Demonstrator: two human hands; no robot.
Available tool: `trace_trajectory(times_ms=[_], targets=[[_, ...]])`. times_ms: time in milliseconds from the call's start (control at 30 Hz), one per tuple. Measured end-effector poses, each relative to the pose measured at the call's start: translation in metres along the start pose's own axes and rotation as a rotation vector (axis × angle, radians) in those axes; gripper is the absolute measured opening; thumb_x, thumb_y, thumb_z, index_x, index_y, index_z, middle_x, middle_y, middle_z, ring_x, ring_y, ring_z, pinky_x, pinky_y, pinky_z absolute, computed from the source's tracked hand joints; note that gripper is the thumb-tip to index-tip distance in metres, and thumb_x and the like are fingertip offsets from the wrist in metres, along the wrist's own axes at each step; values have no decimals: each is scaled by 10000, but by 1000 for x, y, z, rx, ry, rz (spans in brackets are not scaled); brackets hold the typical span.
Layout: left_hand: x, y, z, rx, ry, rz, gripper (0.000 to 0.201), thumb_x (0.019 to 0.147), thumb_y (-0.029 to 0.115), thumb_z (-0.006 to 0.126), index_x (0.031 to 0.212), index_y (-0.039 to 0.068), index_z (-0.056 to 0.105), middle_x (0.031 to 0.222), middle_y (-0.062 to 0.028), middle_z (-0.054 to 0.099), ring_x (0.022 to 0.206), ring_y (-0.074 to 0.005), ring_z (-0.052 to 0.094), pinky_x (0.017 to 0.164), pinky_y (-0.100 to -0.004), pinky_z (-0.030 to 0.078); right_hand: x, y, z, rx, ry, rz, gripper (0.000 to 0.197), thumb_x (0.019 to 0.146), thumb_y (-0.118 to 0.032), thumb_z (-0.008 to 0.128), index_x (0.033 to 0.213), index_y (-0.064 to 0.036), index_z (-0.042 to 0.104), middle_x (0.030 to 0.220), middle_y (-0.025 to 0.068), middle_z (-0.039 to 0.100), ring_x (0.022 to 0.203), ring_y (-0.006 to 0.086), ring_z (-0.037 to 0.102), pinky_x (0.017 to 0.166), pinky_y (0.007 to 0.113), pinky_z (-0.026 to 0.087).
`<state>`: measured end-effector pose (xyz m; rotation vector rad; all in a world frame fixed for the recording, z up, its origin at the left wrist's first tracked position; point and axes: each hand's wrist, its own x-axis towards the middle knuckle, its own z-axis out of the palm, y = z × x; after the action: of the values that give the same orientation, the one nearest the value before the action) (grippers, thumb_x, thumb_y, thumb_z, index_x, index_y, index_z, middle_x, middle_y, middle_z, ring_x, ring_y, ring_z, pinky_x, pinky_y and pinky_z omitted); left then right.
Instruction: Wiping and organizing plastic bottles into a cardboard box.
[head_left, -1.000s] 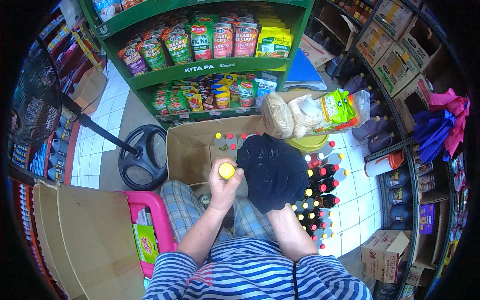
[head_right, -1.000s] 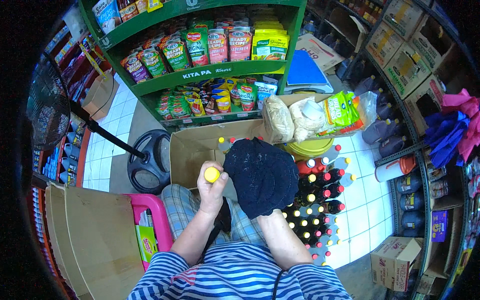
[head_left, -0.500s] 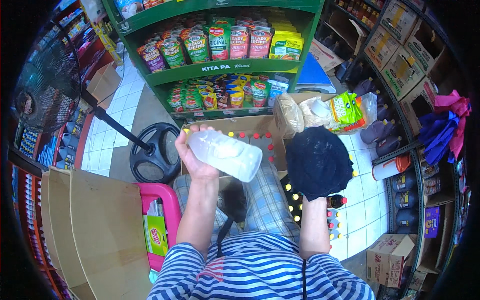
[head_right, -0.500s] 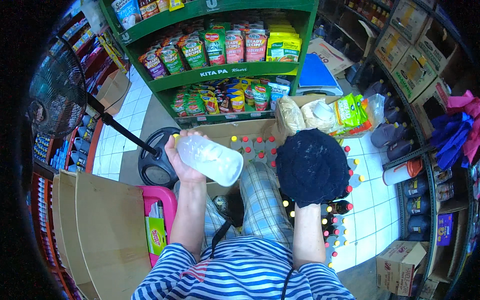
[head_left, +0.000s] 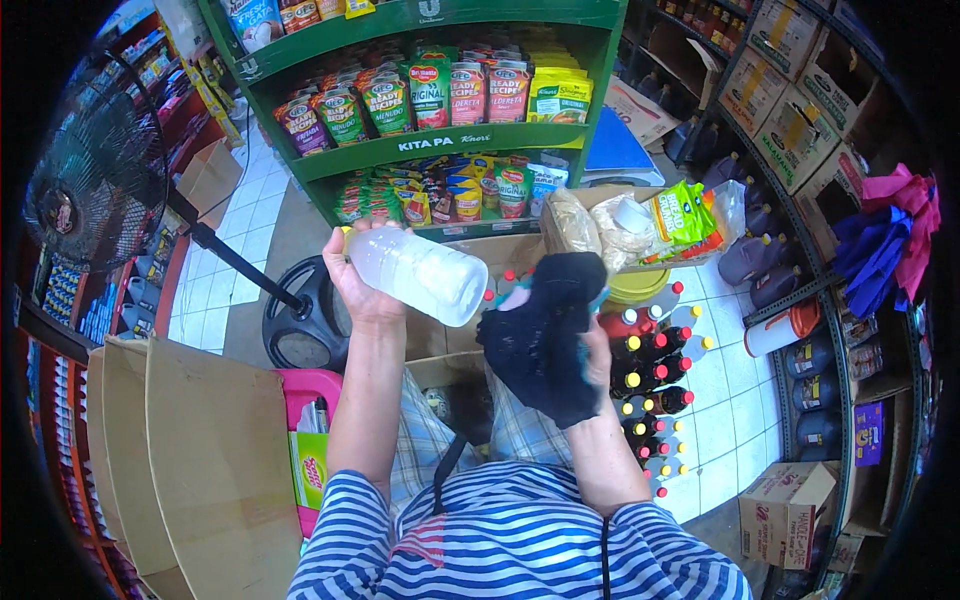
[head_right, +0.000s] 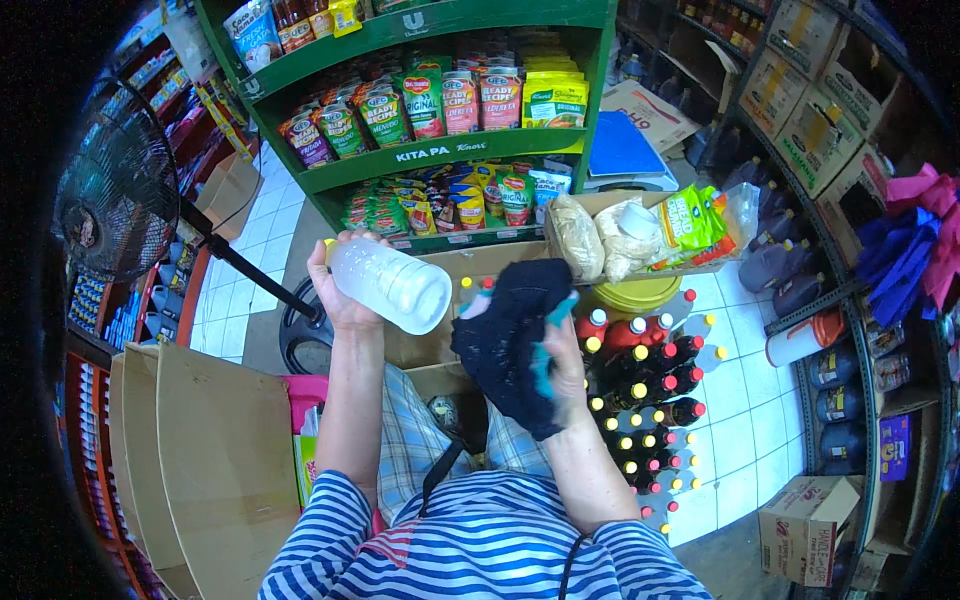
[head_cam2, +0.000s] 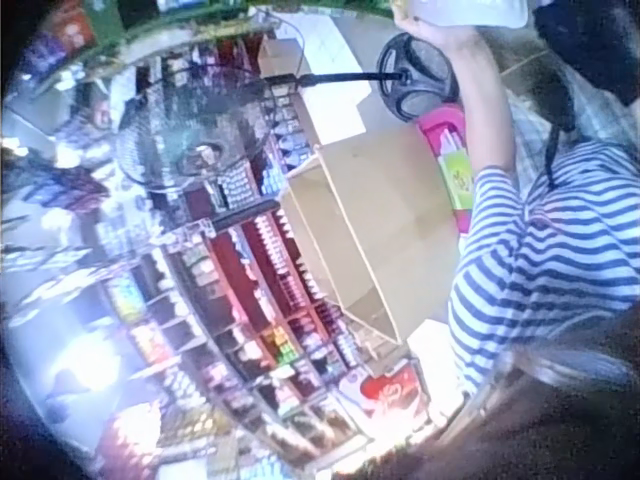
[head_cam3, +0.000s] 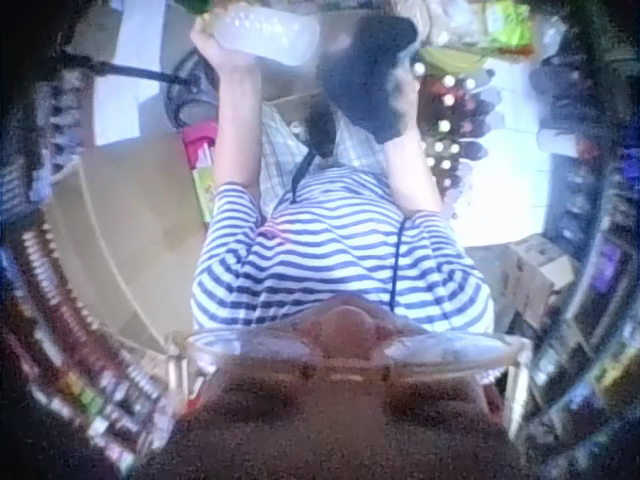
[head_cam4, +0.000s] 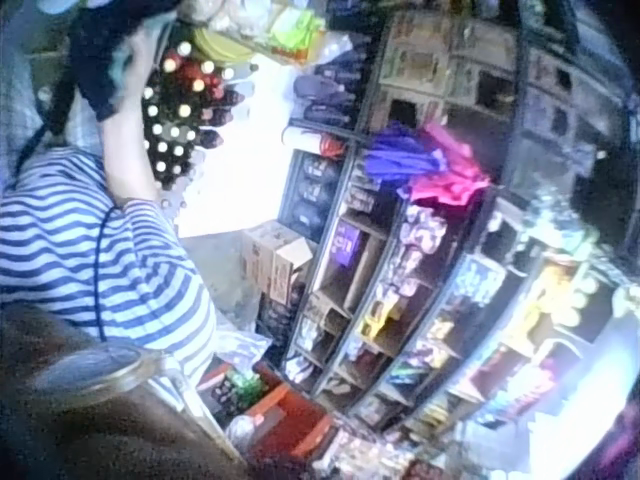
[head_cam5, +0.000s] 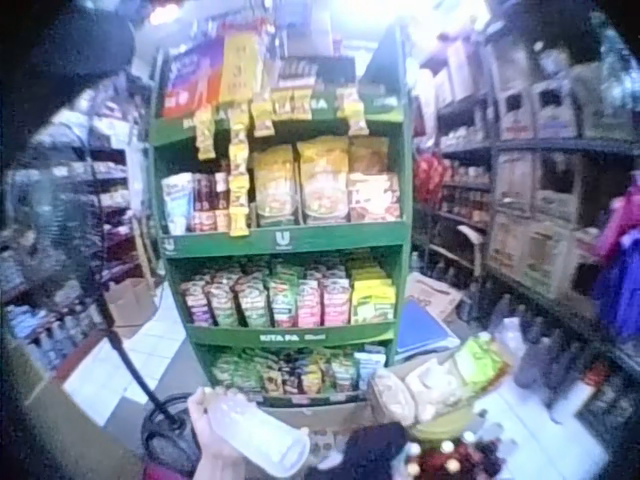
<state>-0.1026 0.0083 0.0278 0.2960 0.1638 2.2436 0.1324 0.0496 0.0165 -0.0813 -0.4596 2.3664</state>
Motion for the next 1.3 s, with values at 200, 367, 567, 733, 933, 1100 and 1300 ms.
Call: trace_trajectory(times_ms=[200, 367, 567, 733, 933, 1100, 1300], targets=[[-22, -23, 13, 173, -116, 44, 279, 819, 358, 497, 842, 80, 499, 809, -53, 504, 803, -210, 503, 757, -402, 452, -2, 27, 6, -464, 159, -199, 442, 830, -69, 572, 1214, -99, 355, 962, 11, 523, 854, 87, 523, 763, 254, 447], [-28, -18, 31, 228, -260, 107, 274, 809, 348, 517, 873, 82, 490, 798, -44, 476, 798, -201, 489, 767, -400, 445, -18, 10, -13, -1103, -140, 46, 422, 846, -159, 582, 1211, -62, 395, 1018, 63, 524, 944, 154, 520, 816, 280, 416], [-39, -49, 59, 882, -466, 257, 491, 762, 417, 616, 1048, 70, 418, 818, -101, 544, 783, -214, 549, 751, -351, 455, -41, -106, 11, -1433, -139, 54, 692, 875, -475, 448, 1353, 0, 291, 1115, 93, 558, 926, 169, 551, 816, 274, 419], [-51, -116, 62, 1294, -958, 68, 922, 689, 609, 614, 1348, 60, 276, 880, -144, 572, 828, -306, 587, 759, -359, 451, -53, -108, 55, -1797, -123, -5, 684, 790, -353, 628, 1319, -31, 337, 717, 106, 591, 671, 210, 596, 608, 295, 449], [-81, -172, 53, 1029, -912, -63, 932, 756, 688, 448, 1401, 69, 186, 1296, -169, 397, 1116, -290, 469, 906, -356, 392, -66, -116, 40, -2090, -11, -141, 432, 815, -410, 565, 1032, -39, 522, 741, 193, 588, 704, 347, 600, 616, 406, 459], [-78, -173, 58, 1228, -873, -3, 941, 723, 696, 455, 1390, 81, 205, 1364, -157, 325, 1265, -265, 319, 1029, -388, 248, -121, -155, 12, -2064, 268, 40, 348, 824, -351, 570, 980, -41, 540, 736, 164, 587, 697, 306, 592, 629, 371, 451], [-58, -111, -18, 1658, -724, -135, 499, 809, 176, 535, 1278, 45, 425, 1373, -130, 339, 1297, -251, 280, 1057, -357, 209, -256, -206, -40, -2073, 1034, 275, 351, 811, -325, 593, 1010, -39, 550, 778, 183, 607, 733, 249, 610, 684, 340, 469]])
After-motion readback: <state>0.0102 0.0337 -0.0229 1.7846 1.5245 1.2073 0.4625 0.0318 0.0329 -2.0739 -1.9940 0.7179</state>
